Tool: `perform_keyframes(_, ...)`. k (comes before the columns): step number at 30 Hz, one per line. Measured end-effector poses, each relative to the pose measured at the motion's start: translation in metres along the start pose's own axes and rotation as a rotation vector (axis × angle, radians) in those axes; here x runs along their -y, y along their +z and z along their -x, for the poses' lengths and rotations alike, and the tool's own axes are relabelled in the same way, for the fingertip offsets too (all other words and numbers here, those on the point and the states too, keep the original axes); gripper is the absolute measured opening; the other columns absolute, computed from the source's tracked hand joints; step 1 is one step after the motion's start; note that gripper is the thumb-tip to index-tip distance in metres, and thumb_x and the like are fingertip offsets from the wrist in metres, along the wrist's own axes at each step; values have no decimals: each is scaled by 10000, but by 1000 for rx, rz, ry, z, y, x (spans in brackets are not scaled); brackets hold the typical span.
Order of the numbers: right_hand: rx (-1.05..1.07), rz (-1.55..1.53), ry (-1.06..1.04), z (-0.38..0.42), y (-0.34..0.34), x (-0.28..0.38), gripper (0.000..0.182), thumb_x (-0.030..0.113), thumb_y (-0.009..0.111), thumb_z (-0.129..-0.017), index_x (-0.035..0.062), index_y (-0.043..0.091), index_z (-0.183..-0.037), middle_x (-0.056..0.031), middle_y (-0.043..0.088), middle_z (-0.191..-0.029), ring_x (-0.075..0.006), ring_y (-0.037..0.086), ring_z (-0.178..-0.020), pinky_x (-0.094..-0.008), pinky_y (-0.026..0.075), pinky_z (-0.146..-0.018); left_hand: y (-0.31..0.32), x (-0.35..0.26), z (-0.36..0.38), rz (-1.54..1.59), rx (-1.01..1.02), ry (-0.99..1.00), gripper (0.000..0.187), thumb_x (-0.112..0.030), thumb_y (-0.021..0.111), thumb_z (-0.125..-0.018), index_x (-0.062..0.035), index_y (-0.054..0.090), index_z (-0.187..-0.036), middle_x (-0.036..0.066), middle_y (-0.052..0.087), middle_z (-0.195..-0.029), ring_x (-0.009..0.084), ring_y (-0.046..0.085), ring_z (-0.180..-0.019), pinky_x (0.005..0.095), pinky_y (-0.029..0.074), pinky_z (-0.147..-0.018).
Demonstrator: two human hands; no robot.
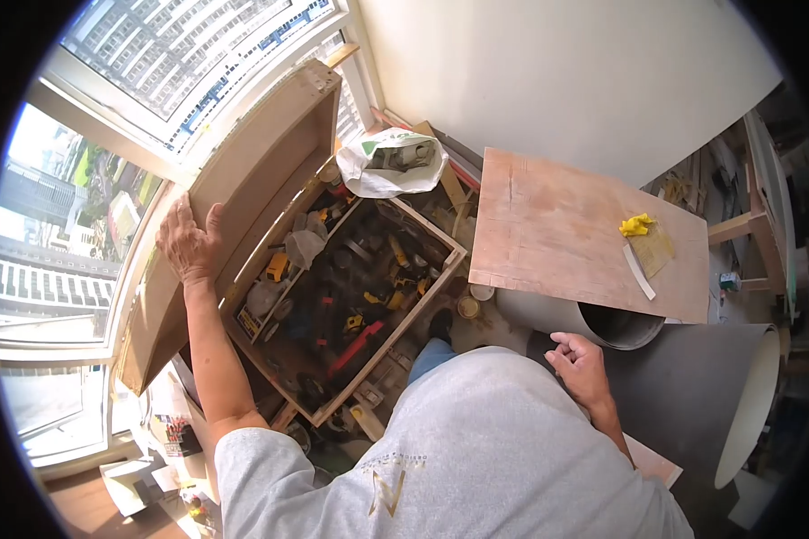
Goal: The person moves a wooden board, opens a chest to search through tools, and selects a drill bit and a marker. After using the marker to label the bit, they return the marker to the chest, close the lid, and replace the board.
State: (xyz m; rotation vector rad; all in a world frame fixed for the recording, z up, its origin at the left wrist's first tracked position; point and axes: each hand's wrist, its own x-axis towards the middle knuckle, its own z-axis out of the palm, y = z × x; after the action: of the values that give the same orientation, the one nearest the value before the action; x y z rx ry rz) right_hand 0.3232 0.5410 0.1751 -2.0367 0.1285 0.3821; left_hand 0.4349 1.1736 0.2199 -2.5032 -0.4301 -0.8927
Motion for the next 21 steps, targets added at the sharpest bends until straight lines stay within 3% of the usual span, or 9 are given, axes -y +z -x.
perform_keyframes(3, 10, 18, -11, -5, -3, 4, 354, 68, 754, -819, -70, 663, -1132, -74, 654, -794, -91, 574, -668, -242, 492, -618, -22, -25, 28, 154, -47, -26, 608, -573, 561, -929, -89, 609, -1293, 96, 643, -1207, 276, 573, -1149, 451, 359, -1025)
perform_keyframes(7, 8, 37, -19, -8, -10, -1, 344, 67, 752, -825, -68, 664, -1129, -74, 655, -794, -93, 577, -668, -243, 492, -617, -28, -62, 80, 165, 53, -219, 537, -497, 548, -964, -79, 598, -1297, 101, 644, -1219, 304, 573, -1153, 487, 366, -998)
perform_keyframes(12, 49, 43, -12, -9, -15, 0, 333, 71, 751, -829, -68, 666, -1119, -74, 656, -795, -93, 578, -667, -246, 492, -618, -44, -115, 141, 86, 4, -155, 500, -471, 540, -975, -58, 602, -1250, 105, 643, -1202, 280, 572, -1159, 478, 362, -994)
perform_keyframes(21, 106, 134, 7, -13, -22, 10, 310, 62, 740, -839, -58, 665, -1115, -48, 620, -778, -77, 533, -654, -232, 464, -611, -38, -164, 225, 156, -11, -142, 481, -444, 505, -1006, -76, 549, -1312, 85, 620, -1244, 267, 552, -1195, 487, 325, -1019)
